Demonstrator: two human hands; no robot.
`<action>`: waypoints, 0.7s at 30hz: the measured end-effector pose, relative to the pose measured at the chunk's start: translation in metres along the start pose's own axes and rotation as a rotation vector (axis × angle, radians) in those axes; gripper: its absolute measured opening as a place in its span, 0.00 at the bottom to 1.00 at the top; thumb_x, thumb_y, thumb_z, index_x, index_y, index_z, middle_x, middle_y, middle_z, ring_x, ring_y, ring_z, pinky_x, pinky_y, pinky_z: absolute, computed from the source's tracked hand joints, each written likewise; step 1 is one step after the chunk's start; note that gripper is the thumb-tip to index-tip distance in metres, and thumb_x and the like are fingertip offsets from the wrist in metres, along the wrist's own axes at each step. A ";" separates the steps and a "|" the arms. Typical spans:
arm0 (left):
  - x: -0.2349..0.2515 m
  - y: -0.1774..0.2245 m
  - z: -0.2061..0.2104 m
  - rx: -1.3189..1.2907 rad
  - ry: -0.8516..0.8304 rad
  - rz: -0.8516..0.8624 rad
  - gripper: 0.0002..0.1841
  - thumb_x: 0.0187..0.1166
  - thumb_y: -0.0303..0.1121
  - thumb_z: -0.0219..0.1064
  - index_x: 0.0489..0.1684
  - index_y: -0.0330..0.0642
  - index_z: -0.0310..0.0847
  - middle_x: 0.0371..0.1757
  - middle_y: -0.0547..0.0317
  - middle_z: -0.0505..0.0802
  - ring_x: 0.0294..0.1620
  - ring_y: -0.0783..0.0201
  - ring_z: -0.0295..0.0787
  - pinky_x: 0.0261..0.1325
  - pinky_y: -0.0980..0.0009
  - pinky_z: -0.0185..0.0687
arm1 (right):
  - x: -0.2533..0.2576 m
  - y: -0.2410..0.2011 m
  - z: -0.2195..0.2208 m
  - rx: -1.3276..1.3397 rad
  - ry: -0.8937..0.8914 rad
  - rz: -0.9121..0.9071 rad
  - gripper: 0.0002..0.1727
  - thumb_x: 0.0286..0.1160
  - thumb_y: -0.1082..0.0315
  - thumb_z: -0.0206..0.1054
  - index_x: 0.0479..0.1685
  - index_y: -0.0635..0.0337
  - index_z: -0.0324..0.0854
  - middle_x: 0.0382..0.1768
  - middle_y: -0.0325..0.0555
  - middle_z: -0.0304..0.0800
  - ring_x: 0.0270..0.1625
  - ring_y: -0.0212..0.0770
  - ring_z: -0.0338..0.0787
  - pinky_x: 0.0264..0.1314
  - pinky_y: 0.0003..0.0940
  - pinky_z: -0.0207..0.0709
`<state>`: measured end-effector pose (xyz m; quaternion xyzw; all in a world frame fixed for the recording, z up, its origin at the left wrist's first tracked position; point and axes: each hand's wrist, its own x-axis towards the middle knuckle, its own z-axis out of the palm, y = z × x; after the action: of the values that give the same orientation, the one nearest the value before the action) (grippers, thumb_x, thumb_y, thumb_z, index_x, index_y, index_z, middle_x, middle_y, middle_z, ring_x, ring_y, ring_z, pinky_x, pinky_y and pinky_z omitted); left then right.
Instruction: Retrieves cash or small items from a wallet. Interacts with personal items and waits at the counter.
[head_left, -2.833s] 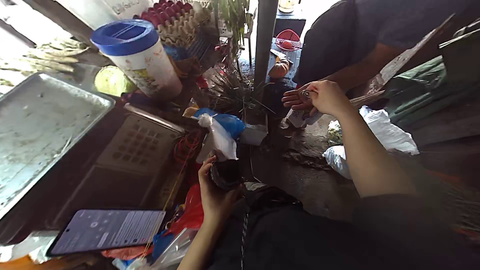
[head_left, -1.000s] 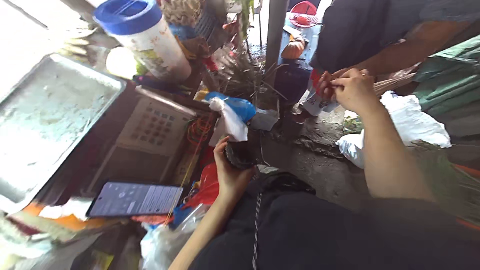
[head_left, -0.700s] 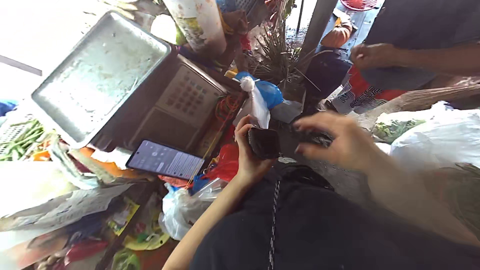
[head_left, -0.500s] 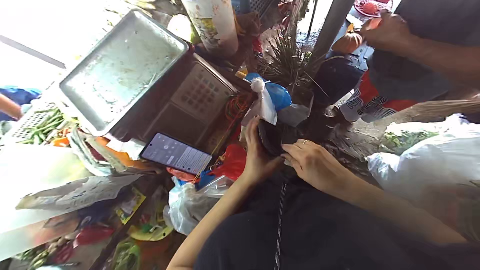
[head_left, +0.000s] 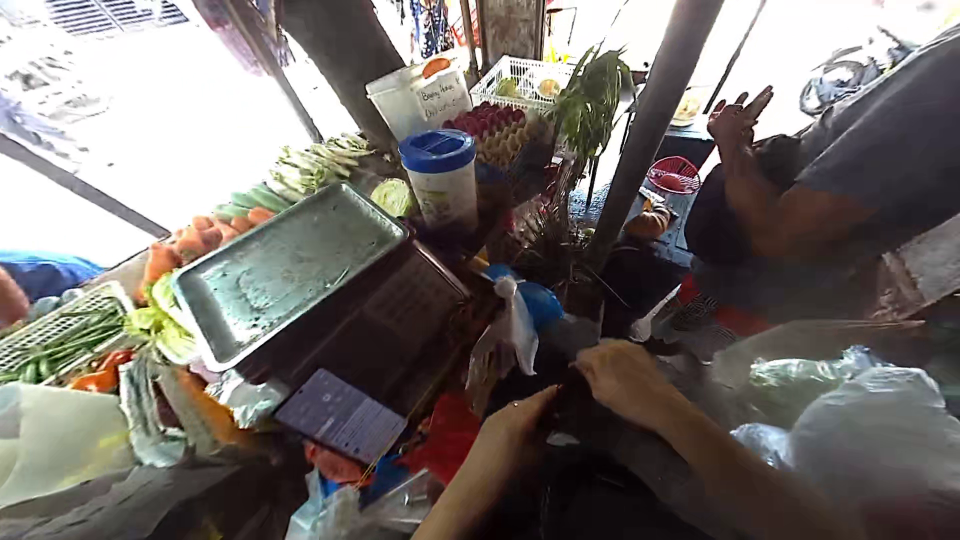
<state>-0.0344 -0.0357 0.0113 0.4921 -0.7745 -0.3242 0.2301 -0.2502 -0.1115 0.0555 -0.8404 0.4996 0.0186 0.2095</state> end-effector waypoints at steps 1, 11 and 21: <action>0.000 0.000 -0.002 -0.021 0.030 0.030 0.20 0.89 0.34 0.60 0.77 0.43 0.80 0.63 0.52 0.94 0.63 0.56 0.93 0.70 0.50 0.85 | 0.002 0.010 -0.001 0.046 0.034 0.053 0.21 0.90 0.59 0.52 0.41 0.64 0.87 0.41 0.60 0.92 0.56 0.62 0.90 0.62 0.62 0.76; 0.027 -0.001 0.024 -0.420 -0.056 -0.006 0.41 0.72 0.40 0.80 0.77 0.28 0.59 0.61 0.43 0.87 0.53 0.62 0.94 0.54 0.62 0.94 | -0.030 0.046 0.036 0.964 0.220 -0.022 0.08 0.73 0.68 0.74 0.49 0.56 0.88 0.41 0.33 0.92 0.39 0.24 0.90 0.44 0.24 0.87; 0.070 -0.003 0.041 0.002 -0.750 0.252 0.07 0.77 0.26 0.68 0.38 0.30 0.91 0.53 0.39 0.92 0.59 0.43 0.88 0.67 0.47 0.81 | -0.094 0.065 0.043 0.793 -0.004 -0.335 0.19 0.63 0.83 0.70 0.51 0.56 0.96 0.58 0.43 0.96 0.64 0.33 0.92 0.71 0.34 0.84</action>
<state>-0.0889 -0.0897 -0.0162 0.2409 -0.8594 -0.4498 -0.0313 -0.3449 -0.0449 0.0174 -0.7642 0.3240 -0.2076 0.5176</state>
